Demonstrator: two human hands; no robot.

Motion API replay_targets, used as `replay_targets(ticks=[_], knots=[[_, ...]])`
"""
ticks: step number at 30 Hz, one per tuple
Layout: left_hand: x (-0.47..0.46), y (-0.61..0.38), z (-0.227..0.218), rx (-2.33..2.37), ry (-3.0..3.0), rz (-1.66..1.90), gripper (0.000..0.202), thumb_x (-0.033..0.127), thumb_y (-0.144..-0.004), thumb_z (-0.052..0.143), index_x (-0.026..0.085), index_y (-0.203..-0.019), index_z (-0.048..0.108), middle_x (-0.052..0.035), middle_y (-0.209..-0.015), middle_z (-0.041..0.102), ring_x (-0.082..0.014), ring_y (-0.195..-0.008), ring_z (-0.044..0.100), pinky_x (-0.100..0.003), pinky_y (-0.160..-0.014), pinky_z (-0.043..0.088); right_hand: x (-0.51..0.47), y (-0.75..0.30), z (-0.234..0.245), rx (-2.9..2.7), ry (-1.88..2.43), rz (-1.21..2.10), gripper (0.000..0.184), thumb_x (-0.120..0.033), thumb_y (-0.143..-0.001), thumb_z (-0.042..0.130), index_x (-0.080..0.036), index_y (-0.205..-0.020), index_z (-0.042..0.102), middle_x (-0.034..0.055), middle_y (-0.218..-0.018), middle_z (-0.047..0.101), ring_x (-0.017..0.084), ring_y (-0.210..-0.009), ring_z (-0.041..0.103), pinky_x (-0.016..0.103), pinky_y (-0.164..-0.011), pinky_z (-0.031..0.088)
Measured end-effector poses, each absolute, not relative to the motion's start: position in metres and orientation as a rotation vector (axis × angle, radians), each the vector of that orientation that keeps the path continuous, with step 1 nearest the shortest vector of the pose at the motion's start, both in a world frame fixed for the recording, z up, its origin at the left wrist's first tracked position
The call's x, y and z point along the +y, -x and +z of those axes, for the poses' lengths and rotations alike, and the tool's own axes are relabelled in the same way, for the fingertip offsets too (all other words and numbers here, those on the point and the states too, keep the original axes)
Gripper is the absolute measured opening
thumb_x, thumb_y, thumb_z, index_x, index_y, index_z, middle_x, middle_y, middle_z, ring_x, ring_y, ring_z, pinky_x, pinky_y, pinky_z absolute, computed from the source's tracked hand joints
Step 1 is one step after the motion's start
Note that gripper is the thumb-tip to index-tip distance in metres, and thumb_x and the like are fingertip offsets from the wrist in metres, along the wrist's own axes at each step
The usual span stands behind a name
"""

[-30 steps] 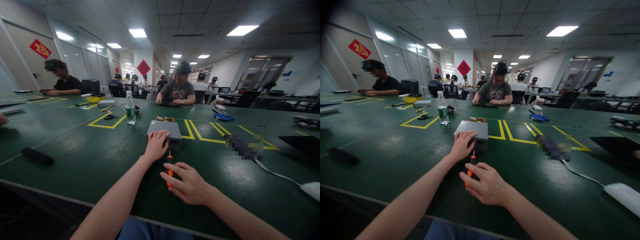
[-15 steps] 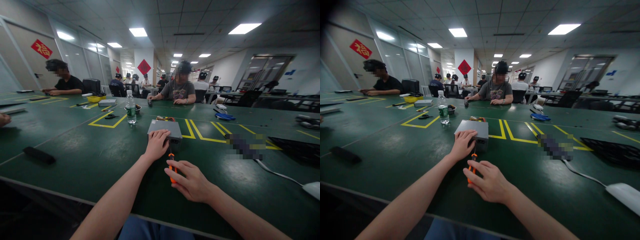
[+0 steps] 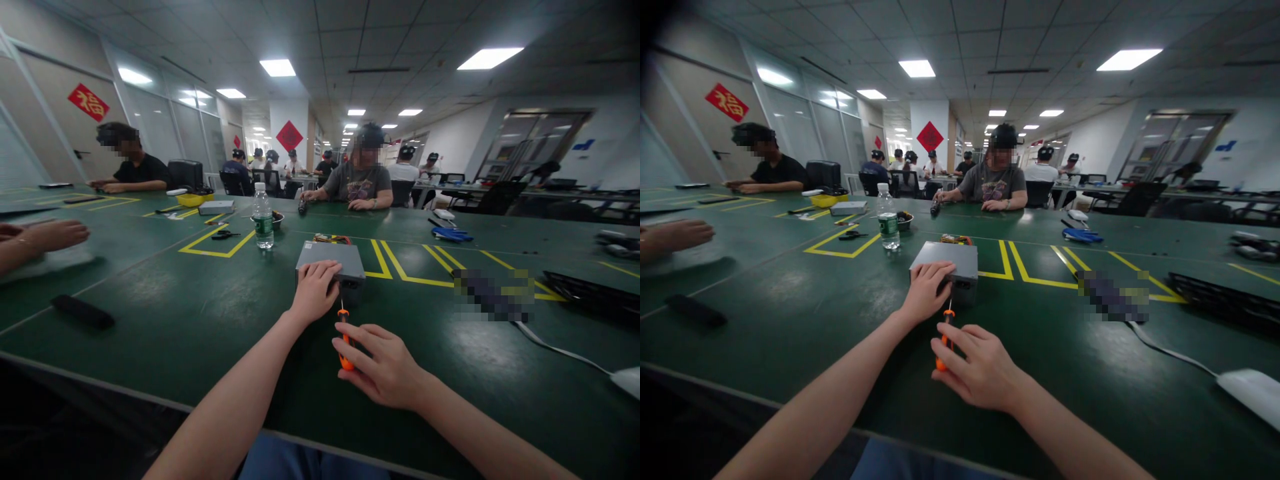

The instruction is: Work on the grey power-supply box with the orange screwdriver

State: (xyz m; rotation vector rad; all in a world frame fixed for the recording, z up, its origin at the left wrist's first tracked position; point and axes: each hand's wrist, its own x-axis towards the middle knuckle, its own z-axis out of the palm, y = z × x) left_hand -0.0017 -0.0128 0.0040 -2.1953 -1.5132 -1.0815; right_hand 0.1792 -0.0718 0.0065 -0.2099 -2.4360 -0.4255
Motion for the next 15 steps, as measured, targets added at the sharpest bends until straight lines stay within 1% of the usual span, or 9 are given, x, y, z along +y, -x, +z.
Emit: replay_targets(ticks=[2,5,8,11,15], knots=[[-0.0126,0.0019,0.0036,-1.502,2.193,-1.084,0.034,0.021,-0.083,0.047,0.026,-0.116,0.049,-0.0005,-0.124,0.053,-0.0181,-0.116,0.043,-0.037,-0.098,0.026,-0.0697,-0.1792,0.0034,-2.379,0.204,-0.395,0.029,-0.029,-0.083,0.053,-0.011,-0.106,0.049,0.0191,-0.107,0.061,0.021,-0.091,0.062,0.033,-0.071,0.052],[-0.0121,0.0022,0.0027,-1.493,2.185,-1.079,0.033,0.022,-0.083,0.047,0.026,-0.116,0.049,-0.0003,-0.124,0.053,-0.0179,-0.116,0.043,-0.037,-0.097,0.026,-0.0666,-0.1801,-0.0008,-2.365,0.209,-0.311,0.031,-0.033,-0.083,0.055,-0.012,-0.104,0.046,0.0186,-0.106,0.061,0.021,-0.092,0.061,0.032,-0.073,0.052],[-0.0114,0.0021,0.0019,-1.491,2.181,-1.079,0.033,0.021,-0.083,0.047,0.026,-0.116,0.049,-0.0005,-0.123,0.054,-0.0182,-0.115,0.043,-0.037,-0.097,0.026,-0.0674,-0.1805,0.0018,-2.464,0.236,-0.283,0.039,-0.038,-0.084,0.051,-0.01,-0.111,0.045,0.0188,-0.108,0.06,0.022,-0.098,0.059,0.034,-0.077,0.051],[-0.0112,0.002,0.0019,-1.489,2.185,-1.084,0.033,0.021,-0.083,0.047,0.026,-0.116,0.049,-0.0005,-0.123,0.054,-0.0182,-0.115,0.043,-0.037,-0.098,0.025,-0.0697,-0.18,0.0067,-2.529,0.235,-0.357,0.035,-0.032,-0.086,0.046,-0.012,-0.116,0.046,0.018,-0.111,0.059,0.023,-0.1,0.058,0.036,-0.077,0.051],[-0.012,0.0019,0.0028,-1.491,2.193,-1.077,0.033,0.021,-0.083,0.046,0.026,-0.116,0.05,-0.0011,-0.124,0.053,-0.0186,-0.116,0.043,-0.038,-0.097,0.026,-0.0678,-0.1814,0.0043,-2.43,0.23,-0.398,0.031,-0.032,-0.083,0.053,-0.013,-0.106,0.05,0.0177,-0.107,0.06,0.022,-0.091,0.061,0.035,-0.072,0.052]])
